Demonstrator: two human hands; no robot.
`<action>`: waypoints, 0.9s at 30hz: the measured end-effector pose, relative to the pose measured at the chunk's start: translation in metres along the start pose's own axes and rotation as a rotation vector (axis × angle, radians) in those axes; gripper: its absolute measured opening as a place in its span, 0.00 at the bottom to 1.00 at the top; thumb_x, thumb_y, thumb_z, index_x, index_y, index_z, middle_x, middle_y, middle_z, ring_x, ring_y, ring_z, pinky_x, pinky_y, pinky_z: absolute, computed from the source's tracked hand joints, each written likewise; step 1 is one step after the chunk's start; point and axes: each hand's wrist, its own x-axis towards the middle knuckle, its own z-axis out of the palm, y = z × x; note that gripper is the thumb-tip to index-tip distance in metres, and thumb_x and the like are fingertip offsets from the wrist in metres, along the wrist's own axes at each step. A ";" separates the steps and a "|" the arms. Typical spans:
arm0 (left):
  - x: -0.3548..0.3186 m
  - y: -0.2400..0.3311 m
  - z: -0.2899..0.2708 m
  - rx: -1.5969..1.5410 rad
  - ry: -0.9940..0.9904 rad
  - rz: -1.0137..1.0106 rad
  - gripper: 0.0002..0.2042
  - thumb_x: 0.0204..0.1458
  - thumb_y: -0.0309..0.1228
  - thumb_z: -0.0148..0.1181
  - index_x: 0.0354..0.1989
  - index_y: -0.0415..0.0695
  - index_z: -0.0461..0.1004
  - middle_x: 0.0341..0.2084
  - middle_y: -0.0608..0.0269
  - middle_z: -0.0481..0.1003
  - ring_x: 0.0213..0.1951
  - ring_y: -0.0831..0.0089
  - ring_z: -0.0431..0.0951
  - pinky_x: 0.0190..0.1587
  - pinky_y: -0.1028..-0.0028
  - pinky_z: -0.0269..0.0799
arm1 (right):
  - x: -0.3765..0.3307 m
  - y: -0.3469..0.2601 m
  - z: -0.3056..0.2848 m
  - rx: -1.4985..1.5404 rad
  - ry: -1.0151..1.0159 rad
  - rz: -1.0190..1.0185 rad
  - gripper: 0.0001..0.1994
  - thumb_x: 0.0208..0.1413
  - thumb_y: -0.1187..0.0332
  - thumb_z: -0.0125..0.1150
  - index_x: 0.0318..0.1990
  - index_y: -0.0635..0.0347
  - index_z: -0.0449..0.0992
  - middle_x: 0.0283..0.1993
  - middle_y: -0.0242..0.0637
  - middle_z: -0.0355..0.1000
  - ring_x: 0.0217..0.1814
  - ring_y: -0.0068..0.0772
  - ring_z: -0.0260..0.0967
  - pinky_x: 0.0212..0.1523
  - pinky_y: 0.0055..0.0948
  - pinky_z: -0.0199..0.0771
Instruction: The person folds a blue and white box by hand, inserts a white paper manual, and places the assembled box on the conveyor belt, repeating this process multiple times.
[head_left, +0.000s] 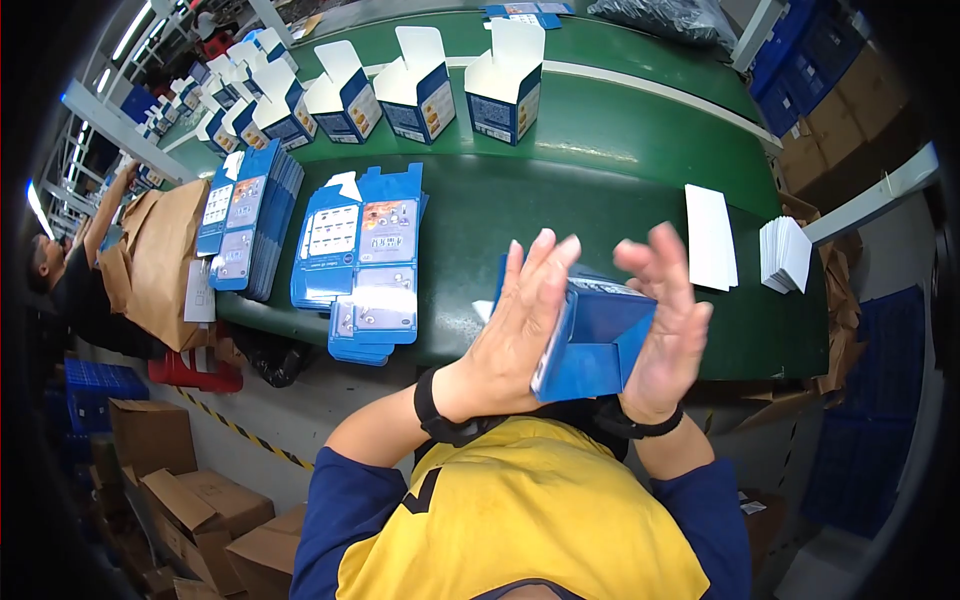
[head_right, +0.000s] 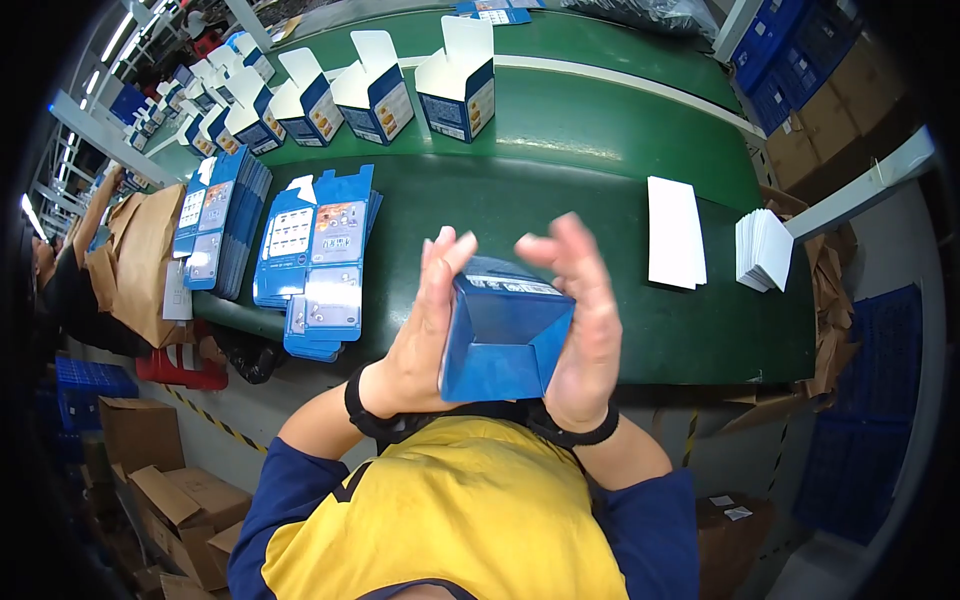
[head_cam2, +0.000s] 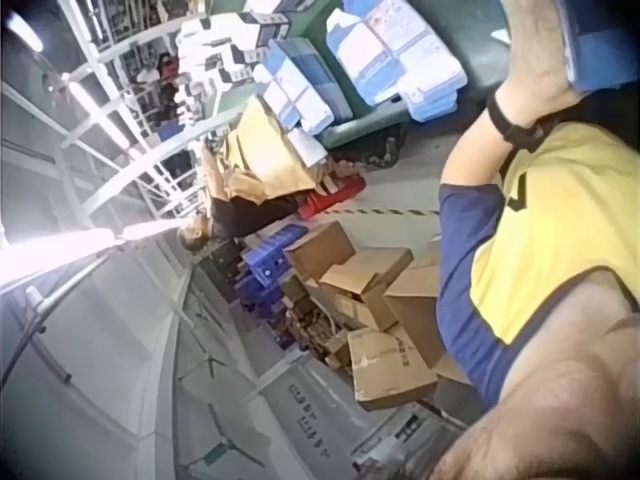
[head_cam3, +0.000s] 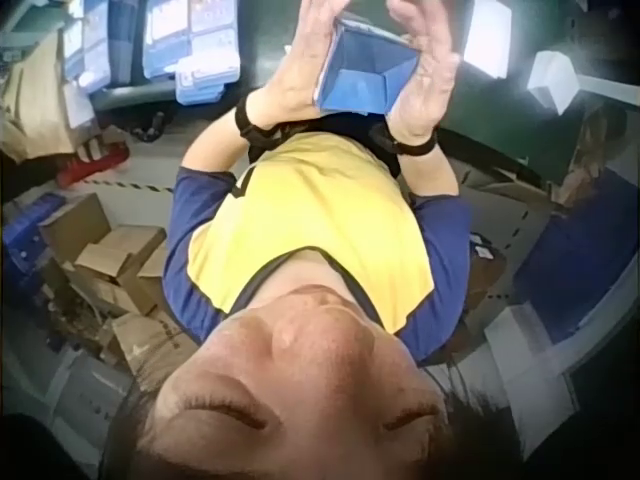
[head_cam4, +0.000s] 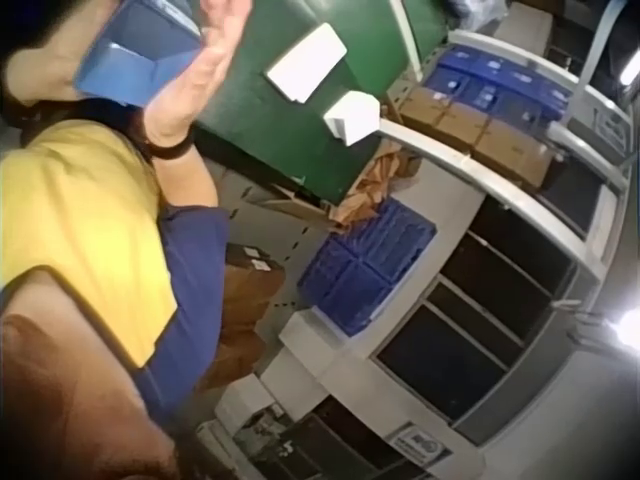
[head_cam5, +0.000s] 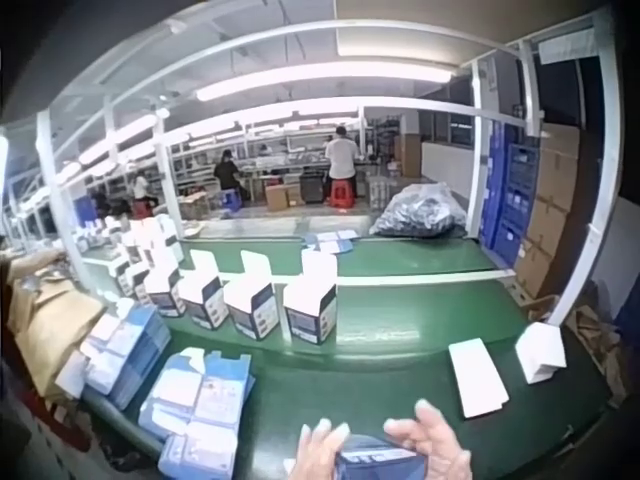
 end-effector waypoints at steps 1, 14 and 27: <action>0.000 -0.001 0.002 -0.079 0.012 -0.059 0.49 0.42 0.28 0.65 0.67 0.35 0.35 0.62 0.38 0.49 0.64 0.42 0.52 0.64 0.49 0.41 | 0.002 -0.003 0.005 0.233 0.100 0.043 0.37 0.60 0.41 0.32 0.64 0.68 0.53 0.55 0.45 0.66 0.58 0.34 0.60 0.57 0.32 0.56; 0.001 -0.011 -0.019 -0.304 -0.123 -0.128 0.44 0.32 0.30 0.74 0.59 0.43 0.51 0.57 0.45 0.58 0.63 0.40 0.53 0.57 0.55 0.63 | 0.016 -0.007 -0.014 0.445 0.047 0.198 0.21 0.61 0.66 0.45 0.60 0.66 0.57 0.35 0.40 0.74 0.41 0.26 0.69 0.49 0.26 0.67; 0.001 -0.056 -0.102 0.794 -0.446 -0.413 0.46 0.29 0.31 0.72 0.63 0.57 0.56 0.60 0.52 0.59 0.61 0.54 0.60 0.60 0.52 0.55 | 0.158 0.072 -0.054 -0.087 -0.419 0.552 0.43 0.47 0.64 0.66 0.67 0.62 0.45 0.60 0.45 0.59 0.58 0.35 0.63 0.54 0.30 0.66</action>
